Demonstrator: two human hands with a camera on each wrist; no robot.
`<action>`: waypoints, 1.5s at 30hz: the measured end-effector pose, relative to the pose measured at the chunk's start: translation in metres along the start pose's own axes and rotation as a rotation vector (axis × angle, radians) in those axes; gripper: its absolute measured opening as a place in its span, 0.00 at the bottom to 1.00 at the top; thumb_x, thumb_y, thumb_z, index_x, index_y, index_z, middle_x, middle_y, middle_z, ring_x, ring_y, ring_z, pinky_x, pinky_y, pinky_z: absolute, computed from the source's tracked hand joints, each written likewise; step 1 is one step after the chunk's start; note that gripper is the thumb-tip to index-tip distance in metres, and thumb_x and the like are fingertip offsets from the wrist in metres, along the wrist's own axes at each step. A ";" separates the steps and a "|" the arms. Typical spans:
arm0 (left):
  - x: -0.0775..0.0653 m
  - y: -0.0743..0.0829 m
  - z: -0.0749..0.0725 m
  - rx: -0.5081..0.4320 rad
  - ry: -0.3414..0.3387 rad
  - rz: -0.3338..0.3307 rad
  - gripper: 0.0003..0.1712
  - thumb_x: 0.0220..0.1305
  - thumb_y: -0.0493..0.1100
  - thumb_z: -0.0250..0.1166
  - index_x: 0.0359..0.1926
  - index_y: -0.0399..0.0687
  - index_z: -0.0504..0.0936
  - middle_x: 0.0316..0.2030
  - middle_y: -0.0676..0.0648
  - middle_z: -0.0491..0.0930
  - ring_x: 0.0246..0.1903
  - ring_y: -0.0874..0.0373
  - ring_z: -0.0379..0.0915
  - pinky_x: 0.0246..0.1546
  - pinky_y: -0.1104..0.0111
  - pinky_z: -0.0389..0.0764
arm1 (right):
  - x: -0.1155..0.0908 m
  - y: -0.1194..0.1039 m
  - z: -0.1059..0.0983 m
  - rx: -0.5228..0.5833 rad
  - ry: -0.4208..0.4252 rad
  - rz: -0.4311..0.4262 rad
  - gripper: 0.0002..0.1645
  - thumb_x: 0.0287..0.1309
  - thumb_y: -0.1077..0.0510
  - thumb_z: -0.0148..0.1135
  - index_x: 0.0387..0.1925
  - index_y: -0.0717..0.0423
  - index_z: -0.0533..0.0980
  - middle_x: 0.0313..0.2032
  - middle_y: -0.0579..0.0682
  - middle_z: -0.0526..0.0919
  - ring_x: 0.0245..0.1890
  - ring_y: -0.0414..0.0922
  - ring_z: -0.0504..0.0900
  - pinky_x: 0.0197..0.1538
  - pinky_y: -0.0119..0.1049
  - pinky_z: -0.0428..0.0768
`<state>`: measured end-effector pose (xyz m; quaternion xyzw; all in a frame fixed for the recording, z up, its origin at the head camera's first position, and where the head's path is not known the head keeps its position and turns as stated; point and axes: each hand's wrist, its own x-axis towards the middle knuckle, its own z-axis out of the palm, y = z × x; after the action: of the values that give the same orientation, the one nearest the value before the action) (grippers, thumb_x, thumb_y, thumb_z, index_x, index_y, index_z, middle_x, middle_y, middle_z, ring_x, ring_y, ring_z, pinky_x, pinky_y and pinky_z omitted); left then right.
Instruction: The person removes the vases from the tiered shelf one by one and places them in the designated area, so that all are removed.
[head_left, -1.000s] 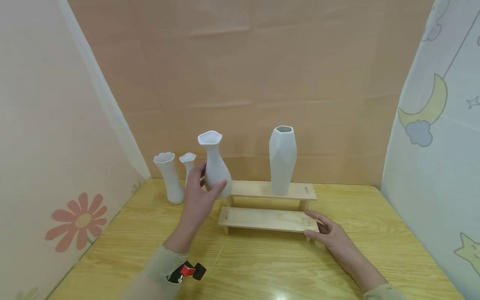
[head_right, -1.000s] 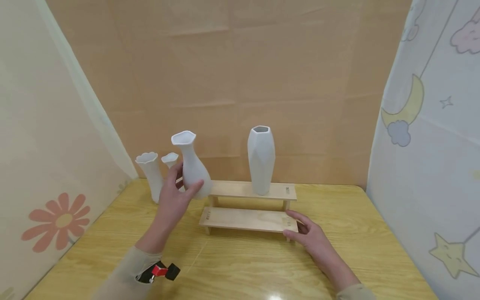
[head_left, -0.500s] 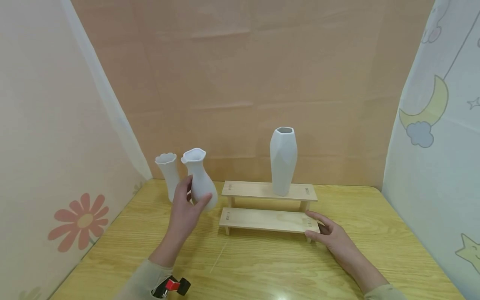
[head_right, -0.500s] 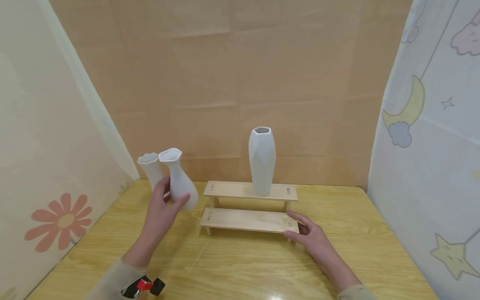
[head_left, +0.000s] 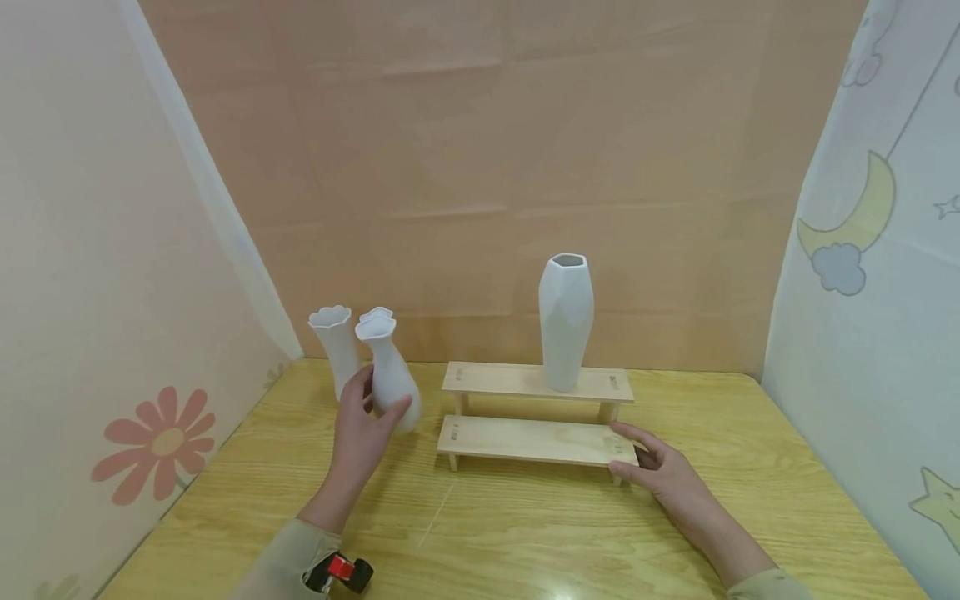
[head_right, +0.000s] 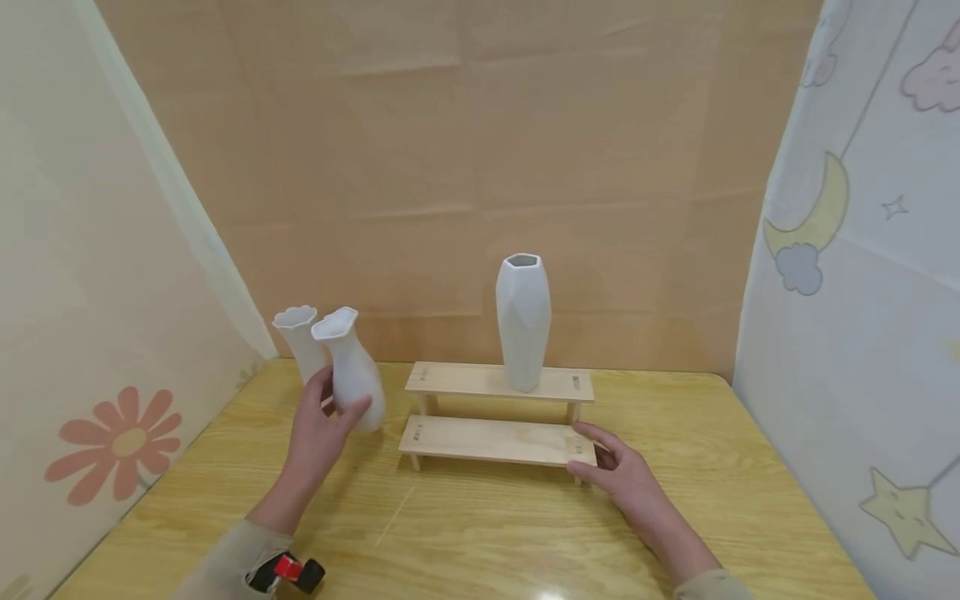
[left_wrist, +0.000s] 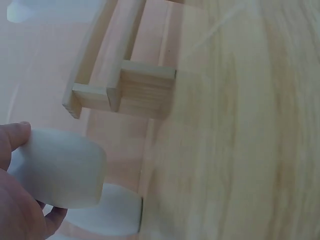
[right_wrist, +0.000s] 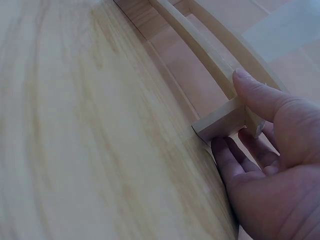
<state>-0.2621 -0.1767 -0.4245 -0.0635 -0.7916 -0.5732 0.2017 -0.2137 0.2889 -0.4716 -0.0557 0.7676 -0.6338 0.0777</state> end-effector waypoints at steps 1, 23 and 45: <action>0.001 -0.003 0.000 0.000 0.005 -0.004 0.45 0.72 0.38 0.78 0.81 0.38 0.64 0.74 0.36 0.67 0.74 0.37 0.65 0.75 0.39 0.69 | 0.000 0.000 0.000 0.000 -0.001 0.000 0.47 0.75 0.54 0.73 0.87 0.53 0.61 0.88 0.59 0.43 0.85 0.72 0.36 0.81 0.70 0.45; 0.008 -0.030 -0.003 0.048 0.021 -0.055 0.44 0.69 0.35 0.79 0.77 0.31 0.65 0.72 0.31 0.69 0.72 0.32 0.67 0.73 0.37 0.70 | -0.001 -0.001 0.002 0.003 0.012 -0.004 0.47 0.75 0.54 0.73 0.86 0.54 0.61 0.88 0.58 0.46 0.86 0.69 0.39 0.81 0.68 0.48; 0.007 -0.036 -0.007 0.070 0.026 -0.093 0.44 0.67 0.33 0.79 0.75 0.30 0.65 0.70 0.31 0.70 0.70 0.35 0.68 0.71 0.38 0.73 | -0.001 -0.003 0.002 -0.017 0.018 -0.019 0.47 0.75 0.54 0.73 0.86 0.54 0.62 0.88 0.60 0.46 0.85 0.71 0.38 0.81 0.71 0.46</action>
<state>-0.2785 -0.1958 -0.4516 -0.0123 -0.8107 -0.5546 0.1873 -0.2123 0.2871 -0.4691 -0.0581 0.7730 -0.6284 0.0644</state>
